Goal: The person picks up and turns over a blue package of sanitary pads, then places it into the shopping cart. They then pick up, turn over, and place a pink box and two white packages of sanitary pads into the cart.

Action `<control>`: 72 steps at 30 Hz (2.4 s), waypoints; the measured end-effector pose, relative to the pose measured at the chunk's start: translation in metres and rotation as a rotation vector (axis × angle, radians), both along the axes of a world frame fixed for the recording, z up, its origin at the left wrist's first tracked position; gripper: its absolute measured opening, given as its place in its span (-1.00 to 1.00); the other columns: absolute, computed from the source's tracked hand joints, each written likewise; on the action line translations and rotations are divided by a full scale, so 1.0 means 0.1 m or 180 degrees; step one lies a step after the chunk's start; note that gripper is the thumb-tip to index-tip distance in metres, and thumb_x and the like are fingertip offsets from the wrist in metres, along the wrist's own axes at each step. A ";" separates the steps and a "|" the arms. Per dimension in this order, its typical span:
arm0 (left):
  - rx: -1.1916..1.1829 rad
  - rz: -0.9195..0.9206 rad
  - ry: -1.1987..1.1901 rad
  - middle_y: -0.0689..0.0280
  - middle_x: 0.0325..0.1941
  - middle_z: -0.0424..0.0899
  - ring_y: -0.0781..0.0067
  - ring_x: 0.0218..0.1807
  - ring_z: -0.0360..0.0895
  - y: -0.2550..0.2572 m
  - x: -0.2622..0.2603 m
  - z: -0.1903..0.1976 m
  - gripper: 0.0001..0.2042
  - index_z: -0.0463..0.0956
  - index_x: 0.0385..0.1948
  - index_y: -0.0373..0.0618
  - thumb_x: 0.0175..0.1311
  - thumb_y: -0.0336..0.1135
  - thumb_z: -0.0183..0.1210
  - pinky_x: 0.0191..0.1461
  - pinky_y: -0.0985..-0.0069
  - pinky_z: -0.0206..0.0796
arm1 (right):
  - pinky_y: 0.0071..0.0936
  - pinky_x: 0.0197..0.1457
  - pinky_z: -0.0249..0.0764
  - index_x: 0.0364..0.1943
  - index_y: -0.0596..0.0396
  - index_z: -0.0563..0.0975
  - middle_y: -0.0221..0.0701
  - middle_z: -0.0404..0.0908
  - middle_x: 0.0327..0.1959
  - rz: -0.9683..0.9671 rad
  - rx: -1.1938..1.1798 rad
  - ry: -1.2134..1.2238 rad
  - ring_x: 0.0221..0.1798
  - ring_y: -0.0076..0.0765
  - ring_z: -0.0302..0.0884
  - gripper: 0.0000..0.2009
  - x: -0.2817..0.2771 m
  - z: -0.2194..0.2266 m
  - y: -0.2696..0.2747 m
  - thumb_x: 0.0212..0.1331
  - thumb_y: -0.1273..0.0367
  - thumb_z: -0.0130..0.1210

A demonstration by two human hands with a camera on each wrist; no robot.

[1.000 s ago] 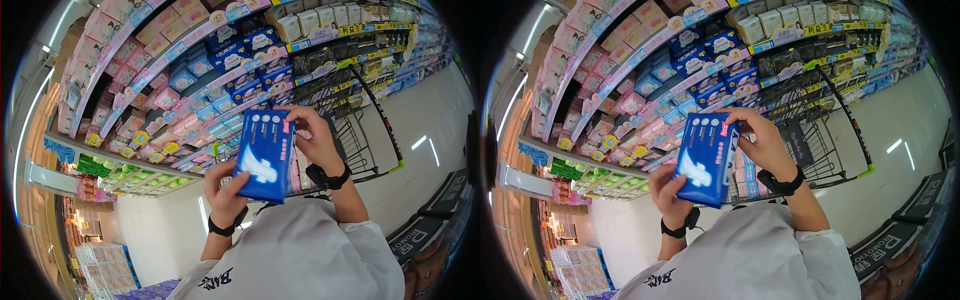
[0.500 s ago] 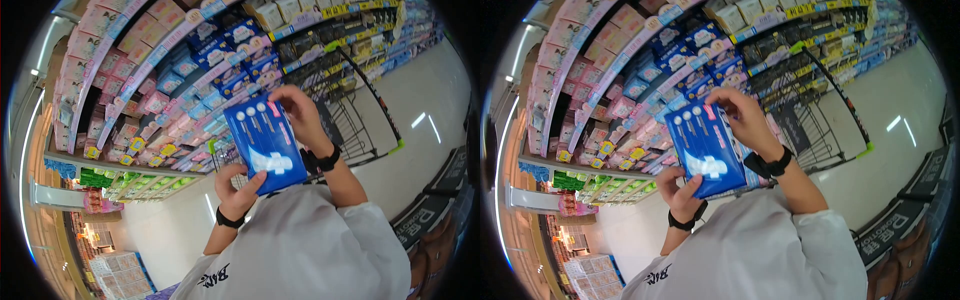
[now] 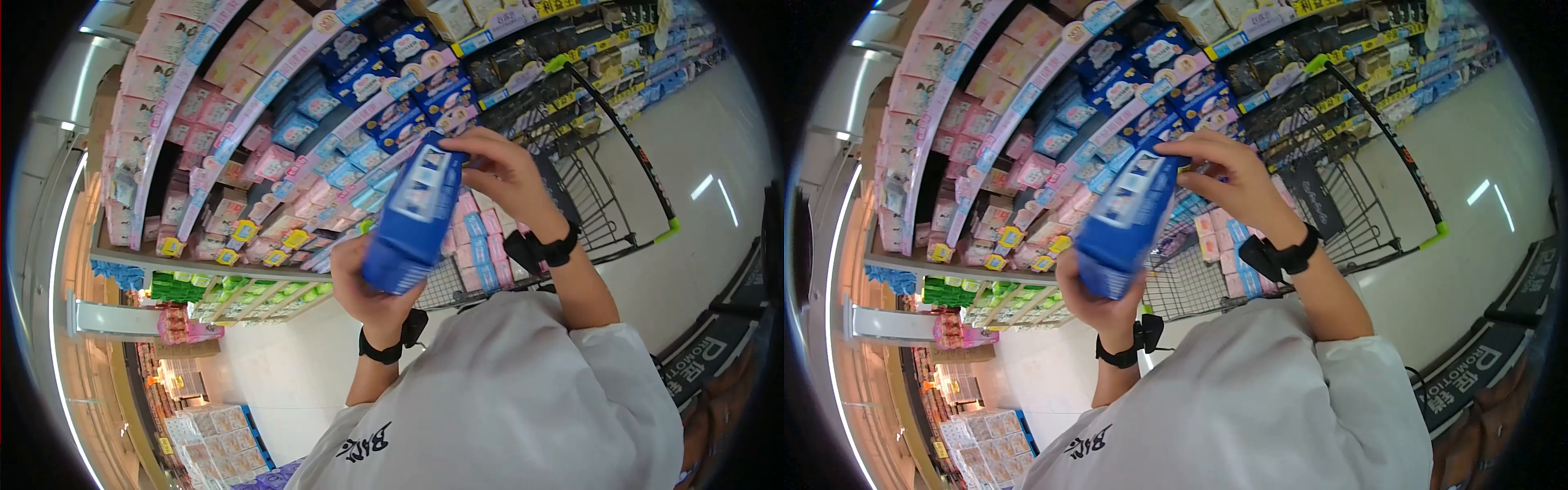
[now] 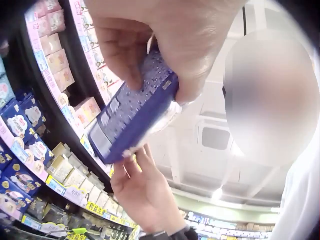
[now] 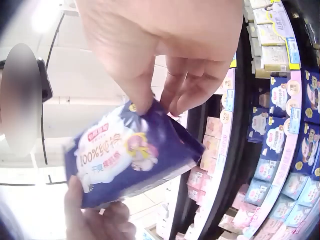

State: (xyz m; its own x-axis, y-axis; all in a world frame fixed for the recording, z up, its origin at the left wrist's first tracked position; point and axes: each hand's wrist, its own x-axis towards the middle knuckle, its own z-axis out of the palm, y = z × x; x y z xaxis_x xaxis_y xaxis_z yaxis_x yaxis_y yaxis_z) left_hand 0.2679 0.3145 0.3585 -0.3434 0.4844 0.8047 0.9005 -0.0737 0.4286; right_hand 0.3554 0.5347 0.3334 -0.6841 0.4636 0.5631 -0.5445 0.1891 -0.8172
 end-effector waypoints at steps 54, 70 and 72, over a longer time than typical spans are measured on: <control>-0.0542 -0.0440 -0.3356 0.06 0.15 0.43 0.24 0.00 0.59 -0.02 -0.15 0.11 -0.42 -0.01 0.36 -0.18 0.39 -0.16 -0.03 -0.22 0.46 0.57 | -0.42 0.24 0.34 0.23 -0.01 0.40 -0.30 0.43 0.10 0.0231 -0.0595 -0.0112 0.19 -0.33 0.37 -0.44 -0.01 -0.10 -0.37 0.10 0.31 0.29; -0.0419 -0.0744 -0.2839 0.15 0.11 0.45 0.41 0.12 0.44 -0.97 -1.19 -0.11 -0.28 0.13 0.23 -0.30 0.08 -0.39 0.40 0.19 0.47 0.31 | -0.40 0.18 0.41 0.32 0.08 0.28 -0.27 0.44 0.17 0.0482 -0.0615 -0.0701 0.09 -0.38 0.47 -0.20 -0.75 -0.17 -1.21 -0.10 0.35 0.43; -0.0381 -0.0871 -0.2641 0.19 0.12 0.45 0.44 0.12 0.43 -1.12 -1.36 -0.23 -0.38 0.16 0.22 -0.26 0.19 -0.35 0.31 0.21 0.45 0.30 | -0.42 0.12 0.46 0.31 0.09 0.28 -0.29 0.47 0.13 0.0419 -0.0367 -0.0904 0.04 -0.40 0.49 -0.19 -0.86 -0.15 -1.35 -0.10 0.32 0.44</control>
State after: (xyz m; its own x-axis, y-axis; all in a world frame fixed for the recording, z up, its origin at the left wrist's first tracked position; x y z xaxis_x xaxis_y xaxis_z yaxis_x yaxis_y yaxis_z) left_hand 0.1318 0.2026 0.3359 -0.6541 0.7002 0.2861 0.2529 -0.1539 0.9552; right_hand 0.2698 0.3992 0.3186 -0.8645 0.4104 0.2903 -0.3055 0.0297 -0.9517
